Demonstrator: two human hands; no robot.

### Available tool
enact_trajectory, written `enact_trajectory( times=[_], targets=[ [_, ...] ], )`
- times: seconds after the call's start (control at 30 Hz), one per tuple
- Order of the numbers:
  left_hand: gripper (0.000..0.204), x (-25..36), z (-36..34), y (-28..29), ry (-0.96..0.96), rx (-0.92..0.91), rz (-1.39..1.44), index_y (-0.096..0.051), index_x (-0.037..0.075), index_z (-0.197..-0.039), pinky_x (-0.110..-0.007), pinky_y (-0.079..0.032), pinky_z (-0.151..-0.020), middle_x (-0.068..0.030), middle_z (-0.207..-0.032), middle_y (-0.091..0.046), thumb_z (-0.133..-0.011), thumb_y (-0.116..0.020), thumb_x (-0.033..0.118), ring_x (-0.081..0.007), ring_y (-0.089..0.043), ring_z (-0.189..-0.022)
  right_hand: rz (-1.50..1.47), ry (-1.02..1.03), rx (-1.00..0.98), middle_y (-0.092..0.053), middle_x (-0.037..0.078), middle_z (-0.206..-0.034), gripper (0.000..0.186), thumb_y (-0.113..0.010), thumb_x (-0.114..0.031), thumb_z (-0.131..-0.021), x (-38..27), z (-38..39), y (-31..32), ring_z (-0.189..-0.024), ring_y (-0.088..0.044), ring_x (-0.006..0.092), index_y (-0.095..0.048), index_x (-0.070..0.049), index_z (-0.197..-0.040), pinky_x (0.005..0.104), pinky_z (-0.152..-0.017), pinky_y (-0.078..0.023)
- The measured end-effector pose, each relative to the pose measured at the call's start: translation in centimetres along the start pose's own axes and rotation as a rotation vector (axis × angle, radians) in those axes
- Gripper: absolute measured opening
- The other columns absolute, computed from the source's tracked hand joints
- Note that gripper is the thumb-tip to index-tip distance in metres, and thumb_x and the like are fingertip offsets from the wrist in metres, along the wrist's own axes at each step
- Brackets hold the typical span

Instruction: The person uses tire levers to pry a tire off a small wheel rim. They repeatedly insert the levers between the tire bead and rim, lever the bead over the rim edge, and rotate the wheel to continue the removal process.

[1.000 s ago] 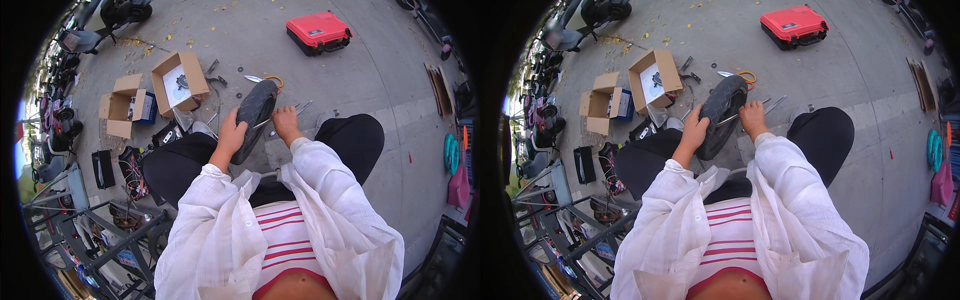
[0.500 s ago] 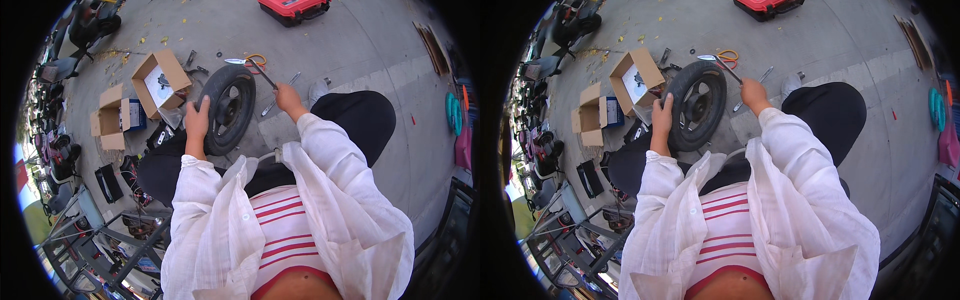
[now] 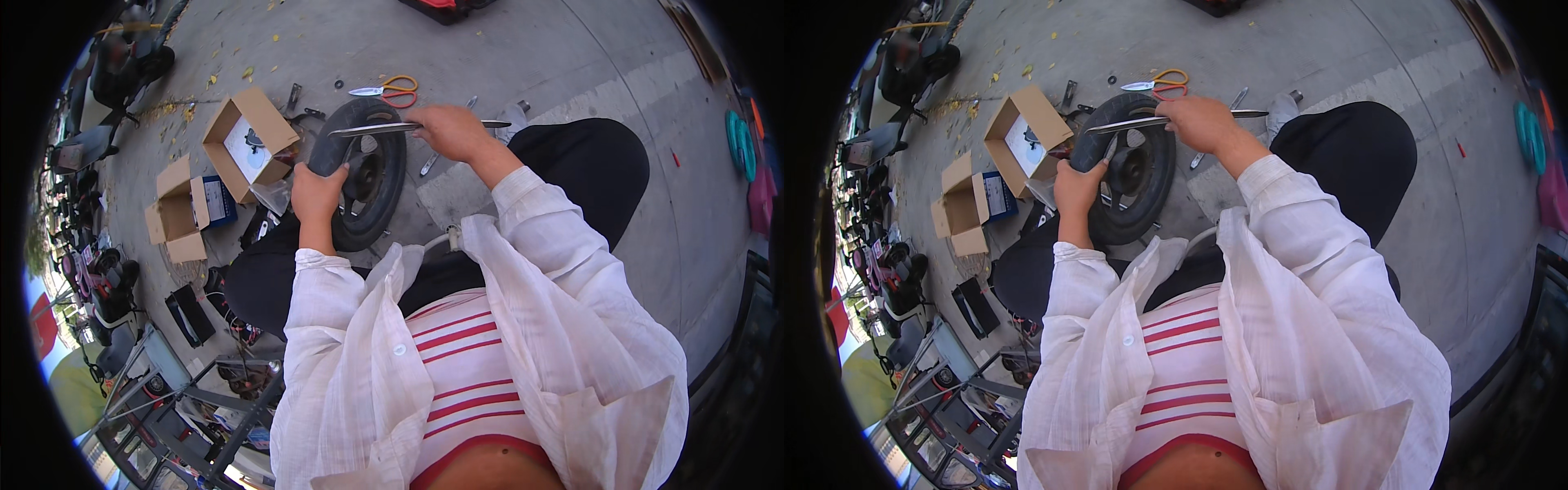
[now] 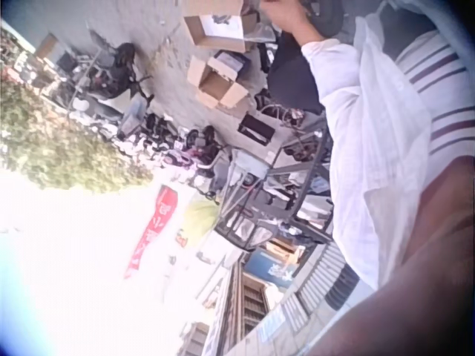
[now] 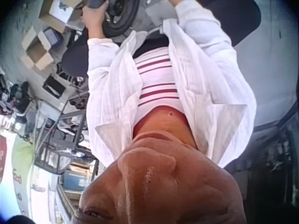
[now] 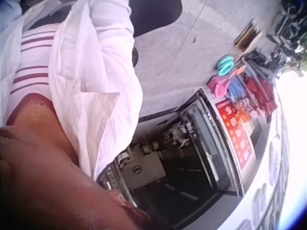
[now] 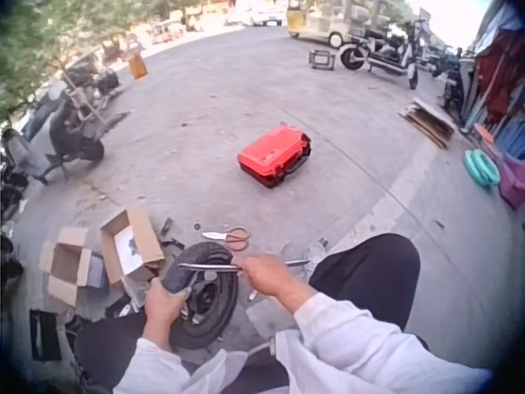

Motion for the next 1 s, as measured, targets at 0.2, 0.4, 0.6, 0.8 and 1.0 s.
enact_trajectory(
  times=[0.2,0.4,0.6,0.8,1.0],
  targets=[
    [0.062,0.9,0.4,0.3,-0.048,0.004,-0.031,-0.056,0.007,-0.114,-0.047,-0.051,-0.083,-0.0219,-0.101,-0.069,-0.069,-0.076,0.045,-0.0411,-0.066,-0.097,0.157,-0.022,0.045,-0.068,0.007,-0.097,0.022,-0.066,-0.02,-0.085,-2.6,1.0,3.7,-0.095,-0.065,0.0306,-0.065,-0.018,-0.107,0.0446,-0.074,-0.052],
    [0.06,1.0,0.3,0.2,-0.062,-0.003,-0.103,-0.057,0.007,-0.113,-0.048,-0.052,-0.081,-0.021,-0.099,-0.069,-0.071,-0.073,0.046,-0.0409,-0.066,-0.094,0.416,-0.018,-0.147,-0.069,0.007,-0.098,0.025,-0.063,-0.013,-0.085,-4.0,-0.2,3.6,-0.092,-0.068,0.0285,-0.067,-0.017,-0.109,0.0435,-0.071,-0.054],
    [0.058,0.7,0.2,0.0,-0.055,0.018,-0.128,-0.058,0.007,-0.113,-0.048,-0.052,-0.08,-0.0203,-0.099,-0.07,-0.072,-0.073,0.046,-0.0405,-0.067,-0.093,0.498,0.084,-0.196,-0.074,0.009,-0.092,0.017,-0.059,-0.011,-0.084,-6.5,-1.2,3.7,-0.089,-0.072,0.0261,-0.075,-0.01,-0.091,0.0396,-0.068,-0.056],
    [0.057,0.5,0.3,0.0,-0.053,0.026,-0.139,-0.059,0.008,-0.113,-0.049,-0.052,-0.08,-0.0201,-0.098,-0.07,-0.072,-0.073,0.045,-0.0405,-0.067,-0.093,0.565,0.151,-0.324,-0.074,0.01,-0.099,0.019,-0.062,-0.013,-0.083,-9.3,-2.3,4.2,-0.093,-0.071,0.0267,-0.075,-0.009,-0.097,0.0402,-0.069,-0.057],
    [0.056,-0.1,0.0,-0.1,-0.053,0.028,-0.131,-0.059,0.008,-0.113,-0.048,-0.052,-0.08,-0.0201,-0.098,-0.07,-0.073,-0.073,0.044,-0.0402,-0.067,-0.093,0.593,0.15,-0.293,-0.073,0.009,-0.092,0.015,-0.061,-0.012,-0.083,-10.3,-3.3,3.4,-0.087,-0.072,0.026,-0.075,-0.008,-0.088,0.0391,-0.068,-0.057]
  ],
)
Point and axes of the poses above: each hand's wrist, its own z-axis away from the middle knuckle, its own y-axis out of the back of the hand, x = y × z, the point moved 4 cm from there along -z, towards the middle knuckle
